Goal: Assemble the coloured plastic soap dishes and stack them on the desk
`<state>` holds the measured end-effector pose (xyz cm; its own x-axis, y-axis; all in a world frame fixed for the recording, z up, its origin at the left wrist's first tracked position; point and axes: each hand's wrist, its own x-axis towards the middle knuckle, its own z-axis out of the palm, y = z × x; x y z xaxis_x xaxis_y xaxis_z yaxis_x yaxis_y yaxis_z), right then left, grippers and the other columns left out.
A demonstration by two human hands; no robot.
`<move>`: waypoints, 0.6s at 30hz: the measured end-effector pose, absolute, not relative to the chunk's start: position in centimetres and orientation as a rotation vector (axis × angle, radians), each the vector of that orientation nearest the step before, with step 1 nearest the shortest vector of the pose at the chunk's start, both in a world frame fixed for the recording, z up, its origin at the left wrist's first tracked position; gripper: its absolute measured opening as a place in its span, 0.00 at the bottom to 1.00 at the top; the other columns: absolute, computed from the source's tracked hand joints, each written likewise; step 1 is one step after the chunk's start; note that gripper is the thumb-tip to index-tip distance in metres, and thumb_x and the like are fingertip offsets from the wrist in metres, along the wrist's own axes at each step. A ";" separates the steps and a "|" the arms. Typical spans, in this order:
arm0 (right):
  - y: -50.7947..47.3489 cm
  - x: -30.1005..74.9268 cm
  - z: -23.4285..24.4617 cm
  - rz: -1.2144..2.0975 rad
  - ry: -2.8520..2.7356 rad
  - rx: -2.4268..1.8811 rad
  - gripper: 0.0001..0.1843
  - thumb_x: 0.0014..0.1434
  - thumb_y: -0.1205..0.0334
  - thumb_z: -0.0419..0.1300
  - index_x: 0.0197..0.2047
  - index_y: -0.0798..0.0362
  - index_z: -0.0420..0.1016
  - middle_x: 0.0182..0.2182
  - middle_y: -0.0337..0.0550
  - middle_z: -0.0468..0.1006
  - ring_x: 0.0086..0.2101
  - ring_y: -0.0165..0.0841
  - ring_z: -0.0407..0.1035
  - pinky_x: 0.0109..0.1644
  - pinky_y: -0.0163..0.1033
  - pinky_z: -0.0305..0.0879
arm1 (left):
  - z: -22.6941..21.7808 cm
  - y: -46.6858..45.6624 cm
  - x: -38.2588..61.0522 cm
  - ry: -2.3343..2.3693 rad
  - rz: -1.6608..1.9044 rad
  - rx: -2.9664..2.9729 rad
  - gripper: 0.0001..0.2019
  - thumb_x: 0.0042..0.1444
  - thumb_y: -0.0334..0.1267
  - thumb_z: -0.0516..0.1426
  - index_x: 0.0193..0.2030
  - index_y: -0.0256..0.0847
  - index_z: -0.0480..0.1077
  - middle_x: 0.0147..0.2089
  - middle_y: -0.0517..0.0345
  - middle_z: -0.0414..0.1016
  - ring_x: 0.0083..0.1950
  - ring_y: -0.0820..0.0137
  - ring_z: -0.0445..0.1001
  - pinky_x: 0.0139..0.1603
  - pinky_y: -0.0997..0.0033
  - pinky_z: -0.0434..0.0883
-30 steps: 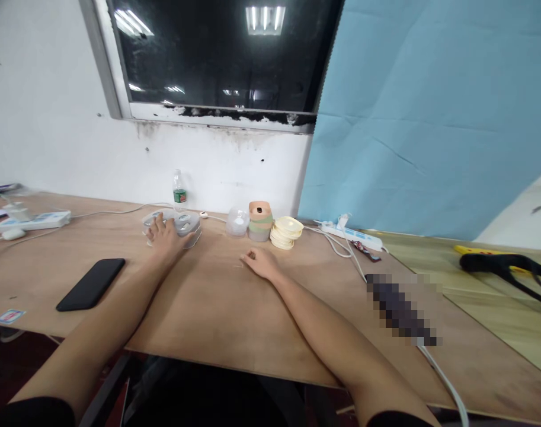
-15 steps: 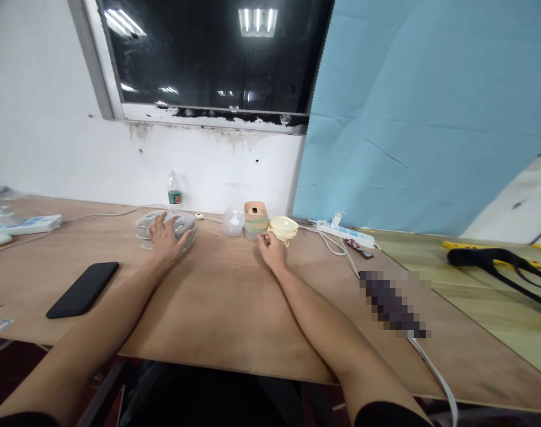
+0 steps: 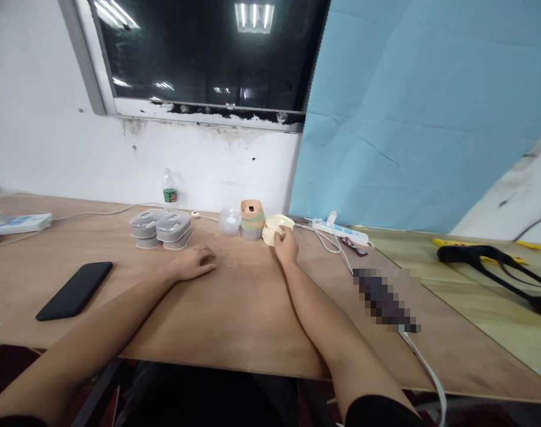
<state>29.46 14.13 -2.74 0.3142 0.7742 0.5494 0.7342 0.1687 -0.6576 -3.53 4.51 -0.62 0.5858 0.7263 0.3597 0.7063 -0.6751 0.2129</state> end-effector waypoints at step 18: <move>10.2 24.4 -1.9 0.233 -1.427 -1.194 0.21 0.56 0.40 0.49 0.38 0.50 0.57 0.25 0.36 0.67 0.24 0.31 0.62 0.30 0.35 0.59 | -0.7 4.4 -3.7 1.383 1.013 2.522 0.37 0.57 0.55 0.52 0.67 0.39 0.46 0.62 0.43 0.60 0.52 0.60 0.70 0.55 0.58 0.66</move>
